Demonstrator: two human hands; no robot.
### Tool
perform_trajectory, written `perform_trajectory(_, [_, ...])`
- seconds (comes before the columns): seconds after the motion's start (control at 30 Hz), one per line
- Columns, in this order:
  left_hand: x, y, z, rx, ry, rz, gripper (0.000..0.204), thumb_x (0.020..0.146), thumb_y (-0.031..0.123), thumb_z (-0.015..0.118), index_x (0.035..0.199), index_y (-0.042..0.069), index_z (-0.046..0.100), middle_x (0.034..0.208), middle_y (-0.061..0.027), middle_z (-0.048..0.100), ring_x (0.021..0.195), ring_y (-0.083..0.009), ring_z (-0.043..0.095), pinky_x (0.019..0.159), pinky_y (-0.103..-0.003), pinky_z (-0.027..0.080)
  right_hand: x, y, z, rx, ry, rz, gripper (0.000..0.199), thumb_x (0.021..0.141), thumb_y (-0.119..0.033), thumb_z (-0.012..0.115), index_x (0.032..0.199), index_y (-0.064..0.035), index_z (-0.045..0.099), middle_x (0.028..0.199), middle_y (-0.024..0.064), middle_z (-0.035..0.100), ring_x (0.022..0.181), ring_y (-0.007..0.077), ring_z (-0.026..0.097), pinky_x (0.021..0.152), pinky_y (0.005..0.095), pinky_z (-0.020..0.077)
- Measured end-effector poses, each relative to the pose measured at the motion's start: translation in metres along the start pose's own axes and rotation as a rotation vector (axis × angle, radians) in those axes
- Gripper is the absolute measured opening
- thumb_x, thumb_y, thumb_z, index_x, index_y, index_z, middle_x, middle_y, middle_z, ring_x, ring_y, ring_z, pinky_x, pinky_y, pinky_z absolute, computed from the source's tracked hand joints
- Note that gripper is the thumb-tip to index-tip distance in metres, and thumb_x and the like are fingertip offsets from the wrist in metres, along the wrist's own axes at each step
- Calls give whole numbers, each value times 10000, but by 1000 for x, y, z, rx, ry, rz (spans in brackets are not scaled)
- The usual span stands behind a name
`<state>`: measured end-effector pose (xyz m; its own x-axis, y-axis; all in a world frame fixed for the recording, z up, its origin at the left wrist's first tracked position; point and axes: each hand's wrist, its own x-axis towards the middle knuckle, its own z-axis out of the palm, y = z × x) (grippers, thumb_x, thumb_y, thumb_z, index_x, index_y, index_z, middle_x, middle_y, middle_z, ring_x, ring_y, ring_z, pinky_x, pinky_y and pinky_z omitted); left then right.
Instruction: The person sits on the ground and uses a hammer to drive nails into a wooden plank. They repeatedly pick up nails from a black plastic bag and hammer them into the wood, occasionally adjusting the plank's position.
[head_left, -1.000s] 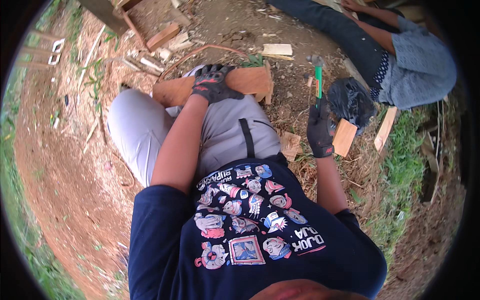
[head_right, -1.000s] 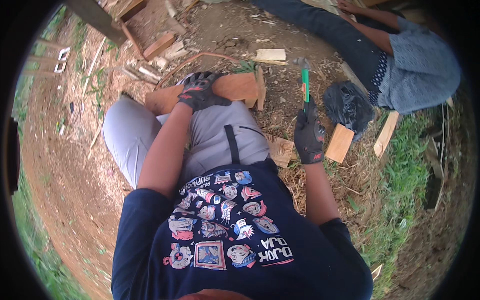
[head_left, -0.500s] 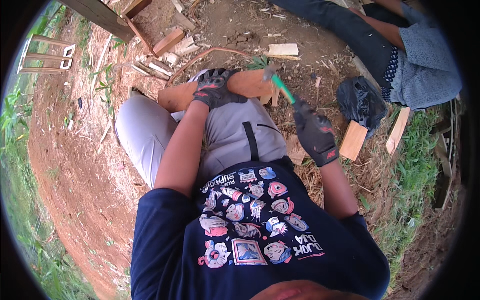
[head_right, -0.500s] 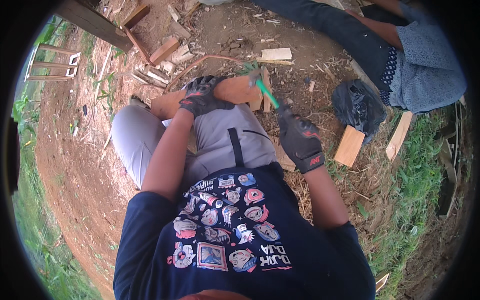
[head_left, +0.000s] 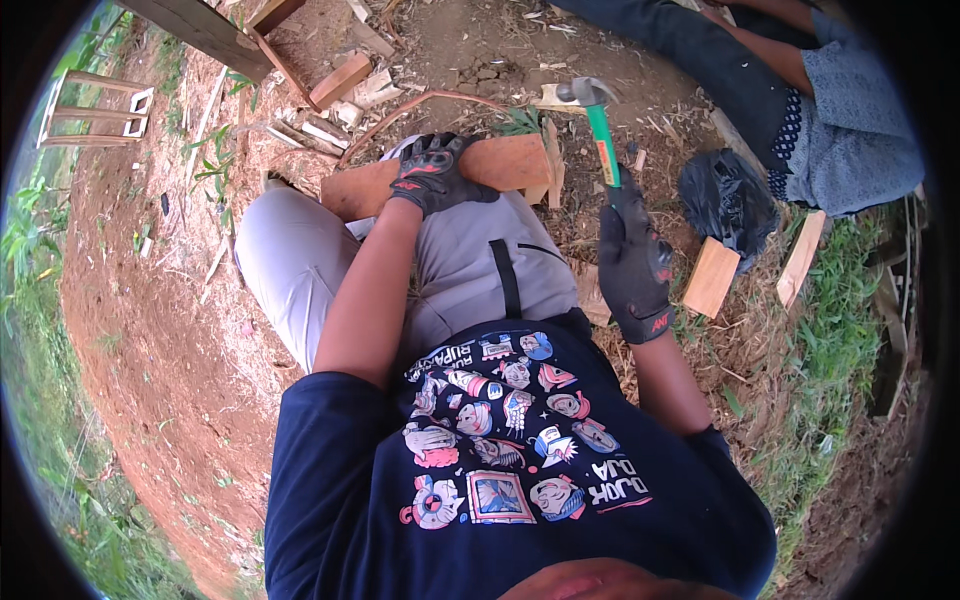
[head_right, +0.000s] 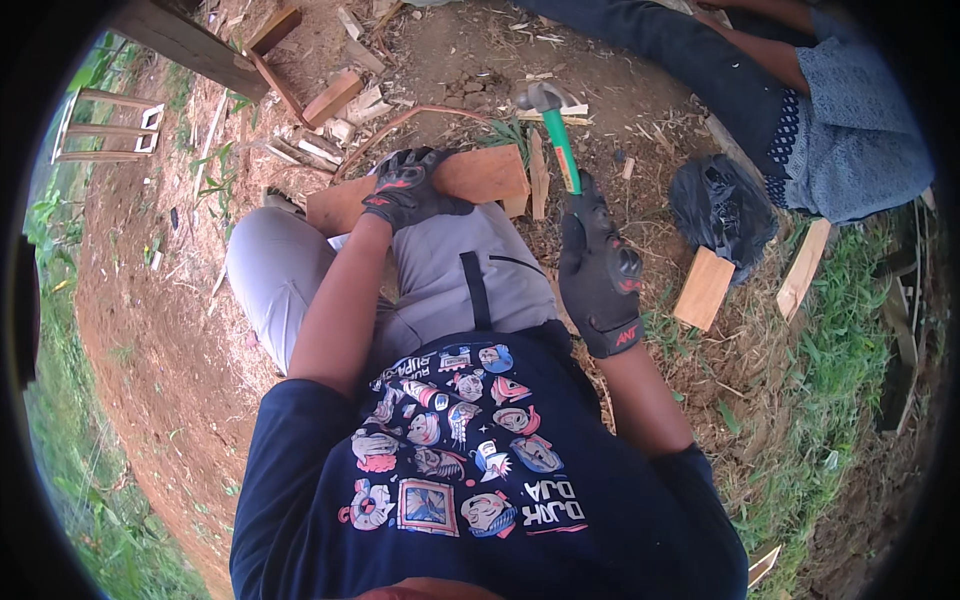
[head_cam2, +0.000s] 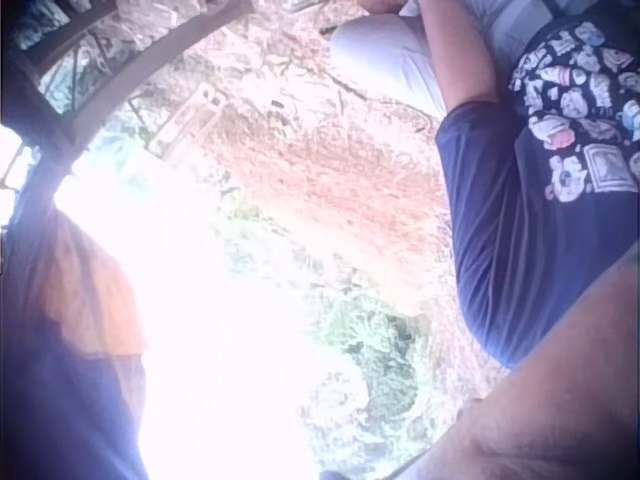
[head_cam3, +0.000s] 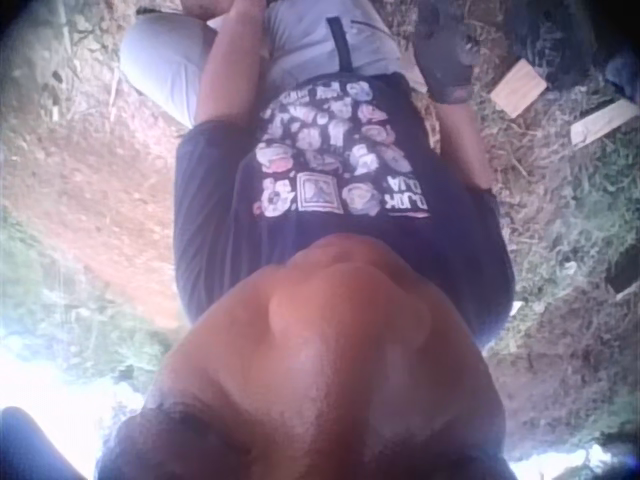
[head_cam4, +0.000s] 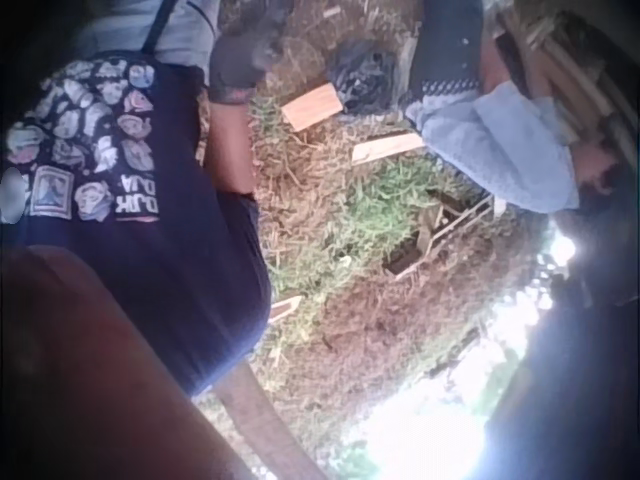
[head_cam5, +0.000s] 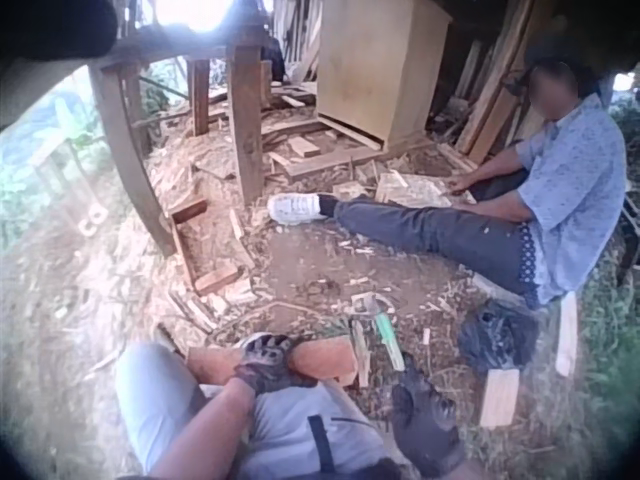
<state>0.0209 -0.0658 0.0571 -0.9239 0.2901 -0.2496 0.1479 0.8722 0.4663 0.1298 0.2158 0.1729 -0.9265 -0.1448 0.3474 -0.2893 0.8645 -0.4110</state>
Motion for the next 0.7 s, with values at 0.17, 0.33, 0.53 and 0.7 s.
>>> perform_trajectory(0.17, [-2,0,-4,-16,-33,-4,1089,675,710,882,1580,198,556,1547,-170,608,1465,-403,520,1261,-506,353,-25,19,18,-152,-374,236,473,1077,-172,573,1547,-120,566,1140,268,748,895,440,748,757,514,594])
perform_trajectory(0.33, [-3,-2,-9,-4,-41,-7,1119,669,726,880,1595,197,541,1564,-178,593,1477,-403,510,1259,-505,363,-30,33,16,-63,-299,235,457,1086,-233,544,1533,-142,576,1054,247,756,842,457,728,745,575,575])
perform_trajectory(0.53, [5,-3,-1,37,-40,36,1177,680,748,873,1619,146,499,1595,-214,555,1515,-404,479,1263,-524,368,-113,113,36,-359,-354,470,306,1091,-311,534,1311,-165,687,983,223,758,834,446,735,737,582,567])
perform_trajectory(0.7, [13,9,-2,-54,-91,14,1207,672,627,955,1628,80,459,1612,-211,537,1504,-392,492,1255,-487,386,-156,155,29,-467,-447,390,245,1064,-305,552,1126,-149,730,941,214,759,804,413,743,741,588,564])
